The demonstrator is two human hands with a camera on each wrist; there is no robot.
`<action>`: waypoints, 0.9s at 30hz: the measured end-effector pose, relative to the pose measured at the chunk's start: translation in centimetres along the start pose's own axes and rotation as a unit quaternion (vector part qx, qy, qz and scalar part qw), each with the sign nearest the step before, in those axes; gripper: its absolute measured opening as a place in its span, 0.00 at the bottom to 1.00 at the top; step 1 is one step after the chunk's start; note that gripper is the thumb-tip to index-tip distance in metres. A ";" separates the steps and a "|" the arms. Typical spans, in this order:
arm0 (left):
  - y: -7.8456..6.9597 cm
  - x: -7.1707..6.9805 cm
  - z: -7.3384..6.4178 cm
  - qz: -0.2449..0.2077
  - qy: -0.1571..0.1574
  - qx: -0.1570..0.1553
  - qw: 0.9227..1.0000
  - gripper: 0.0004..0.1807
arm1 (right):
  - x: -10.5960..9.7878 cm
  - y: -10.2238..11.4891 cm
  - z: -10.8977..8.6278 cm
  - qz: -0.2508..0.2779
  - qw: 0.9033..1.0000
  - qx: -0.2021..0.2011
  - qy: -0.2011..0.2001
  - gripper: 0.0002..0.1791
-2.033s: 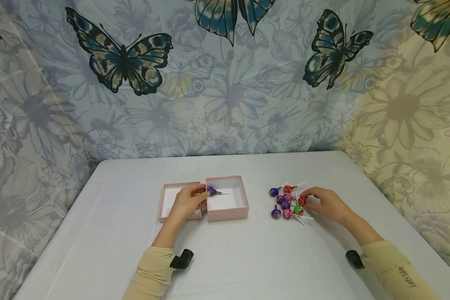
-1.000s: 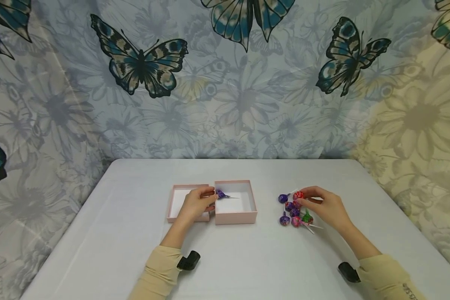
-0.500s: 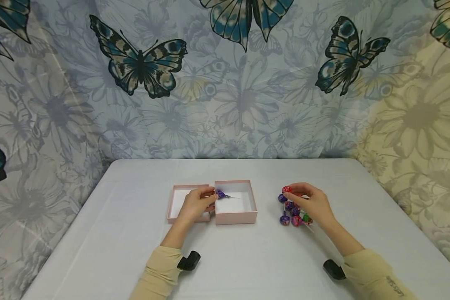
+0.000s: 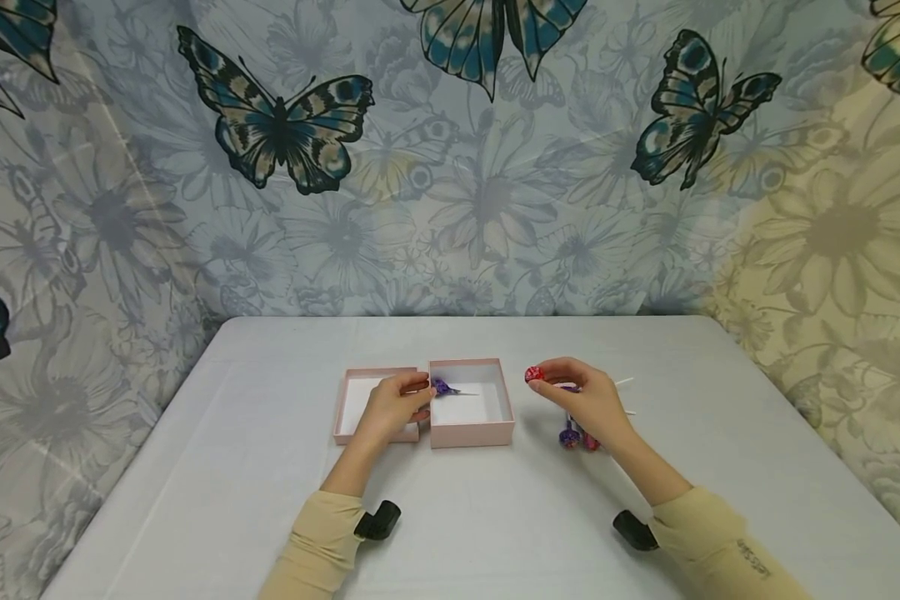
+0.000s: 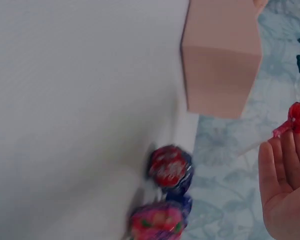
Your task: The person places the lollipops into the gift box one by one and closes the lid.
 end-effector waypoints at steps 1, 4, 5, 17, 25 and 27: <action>0.1 0.0 0.0 -0.001 -0.001 -0.004 1.000 0.22 | 0.3 0.3 0.1 0.004 1.000 -0.001 0.002 0.21; 0.4 -0.1 0.1 -0.004 -0.003 -0.015 1.000 0.22 | 1.3 1.3 0.3 0.020 1.000 -0.002 0.011 0.21; 0.5 -0.1 0.2 -0.003 -0.004 -0.018 1.000 0.22 | 1.6 1.7 0.3 0.024 1.000 -0.001 0.014 0.20; 0.5 0.1 0.4 0.008 -0.005 -0.018 1.000 0.22 | 5.7 5.1 0.5 0.056 0.996 -0.035 0.056 0.16; 0.6 0.0 0.5 0.010 -0.005 -0.015 1.000 0.21 | 9.2 5.9 0.3 0.021 0.989 -0.107 0.103 0.12; 0.6 0.0 0.5 0.009 -0.004 -0.016 1.000 0.21 | 10.0 6.0 0.2 -0.006 0.985 -0.130 0.115 0.11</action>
Point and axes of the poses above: each hand's wrist, its own z-axis towards the middle knuckle, its own x-axis out of the palm, y = z × x, the point moved 9 cm from there along z, towards the middle knuckle, and after that the axes turned 15 degrees about -y, right-handed, at the moved point
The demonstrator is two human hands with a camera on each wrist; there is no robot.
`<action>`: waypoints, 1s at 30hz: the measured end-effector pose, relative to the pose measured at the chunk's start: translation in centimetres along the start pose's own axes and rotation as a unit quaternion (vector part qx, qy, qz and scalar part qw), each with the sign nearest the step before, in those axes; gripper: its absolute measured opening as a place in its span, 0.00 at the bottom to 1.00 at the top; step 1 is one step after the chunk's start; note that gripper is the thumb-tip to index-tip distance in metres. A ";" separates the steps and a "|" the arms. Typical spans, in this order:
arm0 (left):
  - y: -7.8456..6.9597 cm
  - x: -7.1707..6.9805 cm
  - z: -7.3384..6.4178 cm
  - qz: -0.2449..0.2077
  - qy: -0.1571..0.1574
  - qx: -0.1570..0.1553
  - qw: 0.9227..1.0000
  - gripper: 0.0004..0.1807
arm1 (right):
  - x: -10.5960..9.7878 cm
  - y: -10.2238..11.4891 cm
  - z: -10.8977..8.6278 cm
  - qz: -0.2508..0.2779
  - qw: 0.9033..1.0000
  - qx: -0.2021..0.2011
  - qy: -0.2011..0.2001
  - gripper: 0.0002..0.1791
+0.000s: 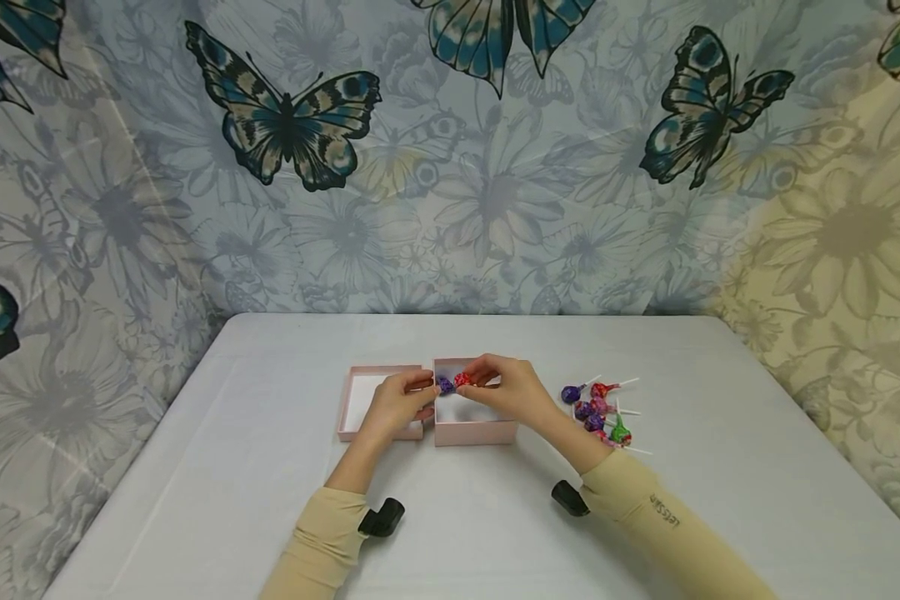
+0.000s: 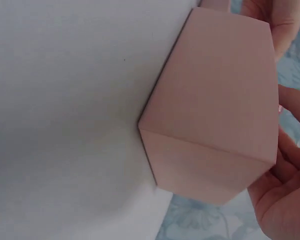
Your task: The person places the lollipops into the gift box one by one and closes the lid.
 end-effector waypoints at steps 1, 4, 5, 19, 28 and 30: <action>0.0 0.0 0.0 0.000 0.000 -0.001 1.000 0.21 | 0.4 0.1 0.1 -0.014 1.000 -0.009 0.010 0.11; 0.0 0.0 -0.1 -0.002 0.001 0.000 1.000 0.21 | 1.7 0.4 0.2 -0.057 0.997 -0.033 0.043 0.10; 0.0 0.0 -0.1 -0.003 0.001 0.001 1.000 0.21 | 2.1 0.4 0.3 -0.071 0.995 -0.036 0.054 0.10; -0.3 0.1 -0.1 -0.002 0.006 0.015 1.000 0.21 | 5.3 0.4 0.7 -0.141 0.983 -0.026 0.117 0.09; -0.4 0.0 -0.2 0.000 0.014 0.018 1.000 0.22 | 6.0 0.3 0.9 -0.130 0.985 -0.016 0.113 0.10; -0.4 0.0 -0.2 -0.001 0.015 0.017 1.000 0.22 | 6.1 0.2 1.0 -0.132 0.985 -0.010 0.113 0.09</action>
Point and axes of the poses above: each hand's wrist, its own z-axis towards the middle knuckle, its own x-axis out of the palm, y = z × x, the point moved 9 cm from there along z, towards the middle knuckle, and after that the axes turned 15 degrees about -y, right-handed, at the moved point
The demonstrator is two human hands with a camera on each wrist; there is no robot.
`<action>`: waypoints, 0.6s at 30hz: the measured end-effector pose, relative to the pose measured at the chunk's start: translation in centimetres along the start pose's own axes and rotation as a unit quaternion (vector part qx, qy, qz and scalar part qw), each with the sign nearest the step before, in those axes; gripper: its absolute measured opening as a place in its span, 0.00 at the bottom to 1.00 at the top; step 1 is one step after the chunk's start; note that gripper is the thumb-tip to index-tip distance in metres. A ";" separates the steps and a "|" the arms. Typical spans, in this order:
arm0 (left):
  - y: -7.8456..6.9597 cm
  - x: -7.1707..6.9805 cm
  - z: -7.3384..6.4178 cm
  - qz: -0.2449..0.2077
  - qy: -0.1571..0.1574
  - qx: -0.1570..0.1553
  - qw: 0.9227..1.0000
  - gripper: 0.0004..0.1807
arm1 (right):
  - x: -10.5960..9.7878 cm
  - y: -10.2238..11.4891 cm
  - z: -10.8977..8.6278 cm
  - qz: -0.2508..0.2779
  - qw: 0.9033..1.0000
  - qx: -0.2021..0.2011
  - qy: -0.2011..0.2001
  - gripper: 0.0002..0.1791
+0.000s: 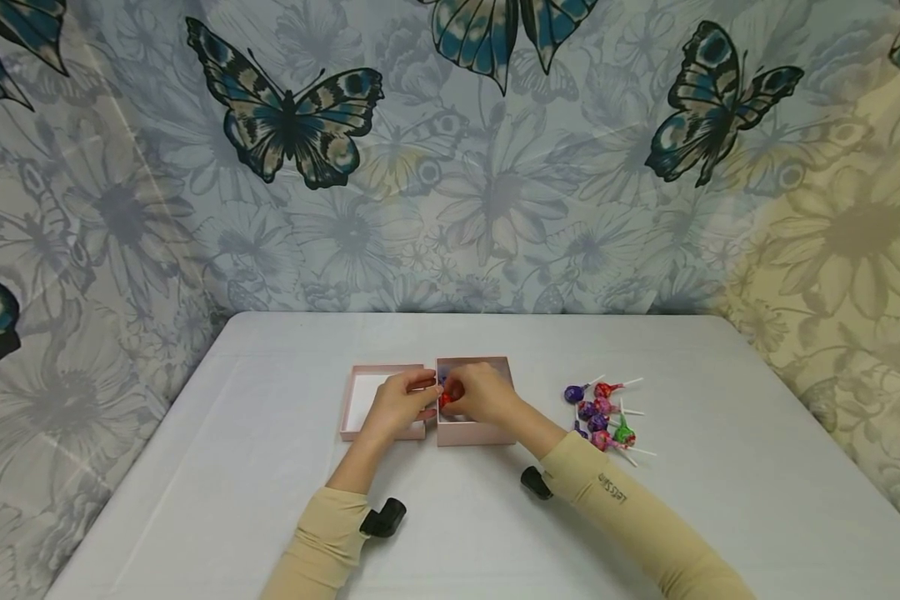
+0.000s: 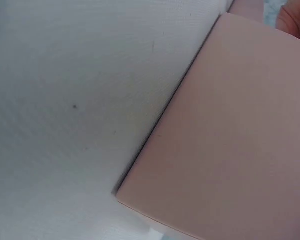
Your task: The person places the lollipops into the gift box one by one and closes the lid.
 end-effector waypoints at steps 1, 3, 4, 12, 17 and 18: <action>0.0 0.0 0.0 0.000 0.000 0.000 1.000 0.22 | 0.0 -0.1 0.0 -0.001 1.000 0.002 0.000 0.10; 0.0 0.0 0.0 0.003 -0.001 -0.001 1.000 0.22 | 0.1 -0.2 0.1 -0.003 1.000 0.004 -0.002 0.10; 0.0 0.0 0.0 0.002 -0.002 -0.002 1.000 0.22 | 0.1 -0.2 0.1 -0.005 1.000 0.005 -0.003 0.10; 0.1 0.1 0.1 -0.004 -0.007 -0.010 1.000 0.22 | 0.4 -0.9 0.3 0.001 1.000 0.018 -0.010 0.15; 0.0 0.1 0.0 -0.003 -0.005 -0.008 1.000 0.22 | 0.4 -0.9 0.4 0.007 1.000 0.013 -0.014 0.16; 0.0 0.1 0.0 -0.004 -0.004 -0.008 1.000 0.22 | 0.4 -0.8 0.4 0.007 1.000 0.011 -0.014 0.16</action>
Point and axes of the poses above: each hand's wrist, its own z-axis towards the middle knuckle, its own x-axis out of the palm, y = z × x, the point moved 9 cm from there along z, towards the middle knuckle, and after that the axes turned 15 degrees about -y, right-handed, at the moved point
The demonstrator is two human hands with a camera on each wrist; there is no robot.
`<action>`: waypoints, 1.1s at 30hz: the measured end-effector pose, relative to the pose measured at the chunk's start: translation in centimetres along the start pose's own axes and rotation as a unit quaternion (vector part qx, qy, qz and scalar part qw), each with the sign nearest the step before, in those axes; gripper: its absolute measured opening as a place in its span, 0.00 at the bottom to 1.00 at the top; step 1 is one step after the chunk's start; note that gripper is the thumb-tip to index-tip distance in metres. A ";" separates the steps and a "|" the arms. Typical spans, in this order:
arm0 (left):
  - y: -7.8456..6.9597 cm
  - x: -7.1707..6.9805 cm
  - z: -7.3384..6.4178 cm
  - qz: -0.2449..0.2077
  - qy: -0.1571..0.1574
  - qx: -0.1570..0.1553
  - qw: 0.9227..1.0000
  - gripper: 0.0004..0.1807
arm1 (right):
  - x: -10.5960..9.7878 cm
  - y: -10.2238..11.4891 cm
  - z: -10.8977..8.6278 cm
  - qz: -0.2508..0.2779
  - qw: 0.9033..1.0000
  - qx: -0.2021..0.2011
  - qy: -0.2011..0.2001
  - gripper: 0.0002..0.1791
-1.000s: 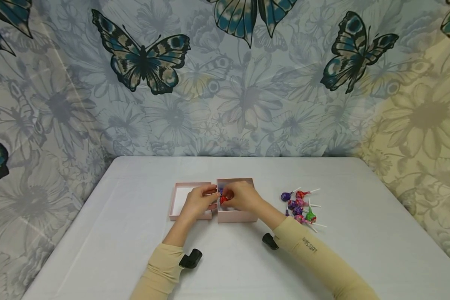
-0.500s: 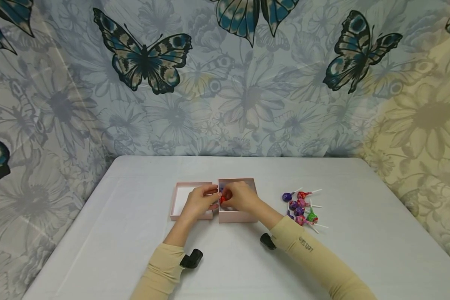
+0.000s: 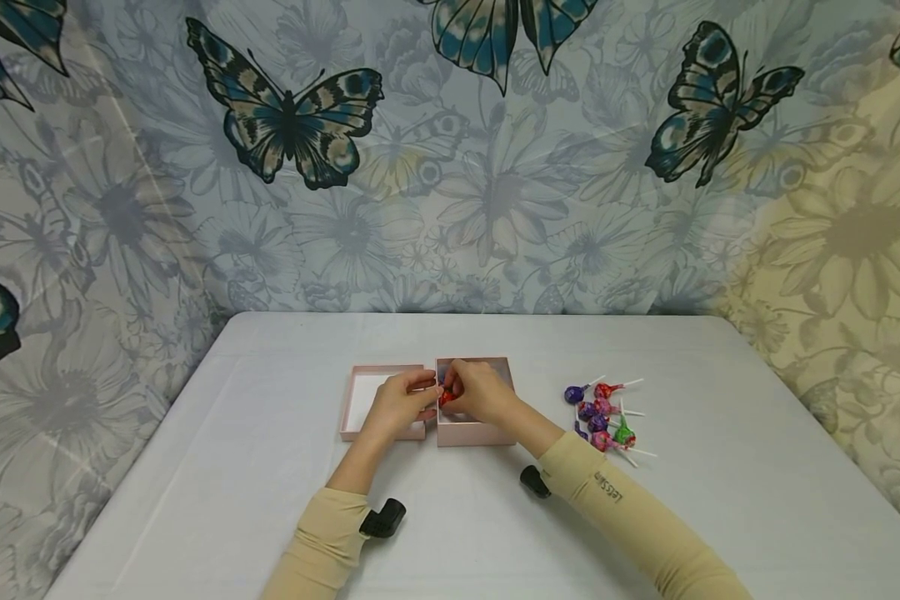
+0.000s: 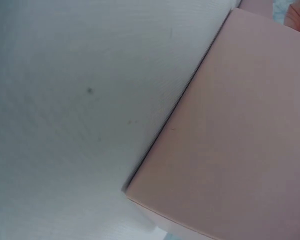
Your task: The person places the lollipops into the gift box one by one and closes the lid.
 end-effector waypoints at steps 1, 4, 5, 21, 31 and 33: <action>0.0 0.0 0.0 -0.001 0.000 0.000 1.000 0.22 | 0.0 0.1 0.0 0.001 1.000 -0.001 0.000 0.16; 0.1 0.0 0.1 -0.004 -0.001 -0.002 1.000 0.22 | -0.1 0.2 -0.1 0.002 1.000 -0.001 0.001 0.16; 0.2 0.0 0.1 -0.006 -0.001 -0.004 1.000 0.21 | -0.2 0.3 -0.1 0.004 1.000 0.000 0.002 0.16; 0.2 0.1 0.3 -0.003 -0.004 0.001 1.000 0.21 | -3.6 -0.2 -1.1 0.092 0.994 -0.007 -0.058 0.15; 0.4 0.1 0.2 0.000 -0.005 -0.007 1.000 0.22 | -5.2 -2.3 -2.3 0.188 0.972 0.063 -0.127 0.14; 0.3 0.1 0.1 0.002 -0.005 -0.007 1.000 0.22 | -5.3 -2.9 -2.5 0.210 0.965 0.089 -0.131 0.15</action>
Point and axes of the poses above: each hand's wrist, its own z-axis towards the middle knuckle, its own x-axis out of the palm, y = z × x, the point moved 9 cm from there along z, towards the middle knuckle, and after that the axes turned 15 degrees about -y, right-handed, at the moved point
